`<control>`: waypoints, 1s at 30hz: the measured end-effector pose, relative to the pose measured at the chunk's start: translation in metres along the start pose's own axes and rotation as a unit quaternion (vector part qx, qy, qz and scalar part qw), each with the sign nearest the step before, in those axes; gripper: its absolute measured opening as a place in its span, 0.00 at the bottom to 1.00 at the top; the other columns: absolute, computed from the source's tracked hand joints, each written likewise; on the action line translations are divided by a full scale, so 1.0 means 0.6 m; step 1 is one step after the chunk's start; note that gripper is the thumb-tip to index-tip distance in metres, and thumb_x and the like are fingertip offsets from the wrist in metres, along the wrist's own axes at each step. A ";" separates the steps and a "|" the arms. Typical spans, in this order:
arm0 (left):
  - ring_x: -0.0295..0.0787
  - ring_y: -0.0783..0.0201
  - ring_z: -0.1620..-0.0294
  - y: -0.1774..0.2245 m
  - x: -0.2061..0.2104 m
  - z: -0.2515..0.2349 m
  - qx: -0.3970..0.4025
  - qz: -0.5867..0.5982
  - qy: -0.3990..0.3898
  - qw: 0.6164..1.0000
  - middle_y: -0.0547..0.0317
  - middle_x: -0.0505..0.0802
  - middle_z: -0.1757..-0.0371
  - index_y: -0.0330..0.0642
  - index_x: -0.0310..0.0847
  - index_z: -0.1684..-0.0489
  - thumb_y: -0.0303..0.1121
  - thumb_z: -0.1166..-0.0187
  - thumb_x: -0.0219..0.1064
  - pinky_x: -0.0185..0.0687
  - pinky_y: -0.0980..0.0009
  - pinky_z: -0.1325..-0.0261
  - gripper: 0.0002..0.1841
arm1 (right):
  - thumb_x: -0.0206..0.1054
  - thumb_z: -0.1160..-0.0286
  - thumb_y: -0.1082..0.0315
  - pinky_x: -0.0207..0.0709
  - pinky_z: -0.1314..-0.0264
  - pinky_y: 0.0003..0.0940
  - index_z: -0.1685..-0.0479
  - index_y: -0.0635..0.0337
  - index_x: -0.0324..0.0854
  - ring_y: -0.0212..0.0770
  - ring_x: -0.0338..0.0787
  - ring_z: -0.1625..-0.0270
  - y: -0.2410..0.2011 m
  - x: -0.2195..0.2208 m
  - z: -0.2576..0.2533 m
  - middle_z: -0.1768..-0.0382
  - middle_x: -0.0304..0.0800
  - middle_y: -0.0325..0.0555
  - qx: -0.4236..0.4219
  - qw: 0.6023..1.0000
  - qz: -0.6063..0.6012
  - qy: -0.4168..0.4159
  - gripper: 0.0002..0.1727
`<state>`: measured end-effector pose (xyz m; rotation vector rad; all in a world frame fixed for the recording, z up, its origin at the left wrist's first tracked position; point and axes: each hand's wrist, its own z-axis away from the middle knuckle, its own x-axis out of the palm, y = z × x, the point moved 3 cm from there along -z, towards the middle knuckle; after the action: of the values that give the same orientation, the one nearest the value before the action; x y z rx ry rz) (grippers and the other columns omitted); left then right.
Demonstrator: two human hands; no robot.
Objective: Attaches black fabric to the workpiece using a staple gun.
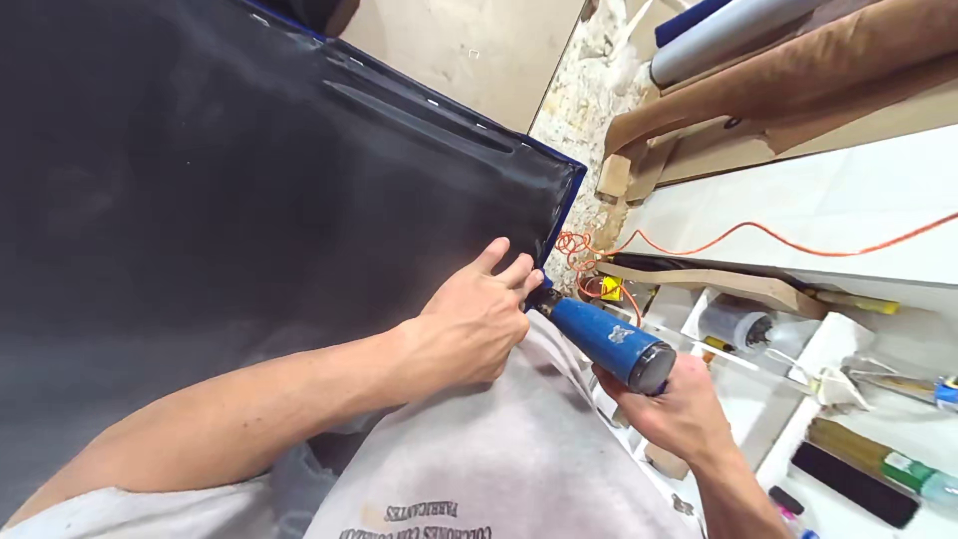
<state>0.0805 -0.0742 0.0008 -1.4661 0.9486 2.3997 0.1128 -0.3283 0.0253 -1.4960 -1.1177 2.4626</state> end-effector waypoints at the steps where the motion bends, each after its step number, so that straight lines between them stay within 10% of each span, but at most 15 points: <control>1: 0.61 0.47 0.08 0.001 0.000 0.000 -0.001 0.004 -0.004 1.000 0.50 0.79 0.16 0.39 0.91 0.51 0.40 0.26 0.60 0.37 0.36 0.08 0.18 | 0.74 0.38 0.51 0.86 0.62 0.27 0.60 0.47 0.90 0.20 0.92 0.63 0.001 0.001 0.000 0.68 0.95 0.30 0.001 1.000 0.001 -0.001 0.14; 15: 0.61 0.50 0.08 -0.008 0.004 0.003 0.008 -0.006 0.002 1.000 0.57 0.77 0.13 0.46 0.94 0.48 0.43 0.23 0.55 0.41 0.36 0.09 0.21 | 0.75 0.37 0.52 0.89 0.57 0.30 0.56 0.51 0.89 0.23 0.93 0.60 0.001 0.007 0.049 0.64 0.95 0.32 0.063 0.997 -0.009 0.049 0.16; 24: 0.71 0.58 0.13 -0.057 0.013 0.019 0.040 0.097 0.162 0.981 0.69 0.88 0.24 0.55 0.96 0.57 0.45 0.16 0.48 0.55 0.45 0.14 0.23 | 0.78 0.35 0.53 0.89 0.58 0.23 0.59 0.53 0.88 0.20 0.92 0.62 0.000 0.028 0.068 0.65 0.95 0.30 0.059 0.990 -0.089 0.091 0.15; 30: 0.89 0.55 0.48 -0.016 0.044 0.111 -0.150 0.144 0.363 0.908 0.54 0.94 0.50 0.46 0.94 0.45 0.42 0.16 0.64 0.83 0.56 0.45 0.15 | 0.78 0.32 0.56 0.88 0.51 0.20 0.56 0.60 0.86 0.18 0.92 0.58 0.031 0.000 0.041 0.62 0.94 0.32 0.024 0.987 -0.081 0.139 0.17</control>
<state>0.0225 -0.0312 -0.0051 -2.6111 1.0009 2.2651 0.0989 -0.3557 0.0206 -1.6027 -1.0710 2.0833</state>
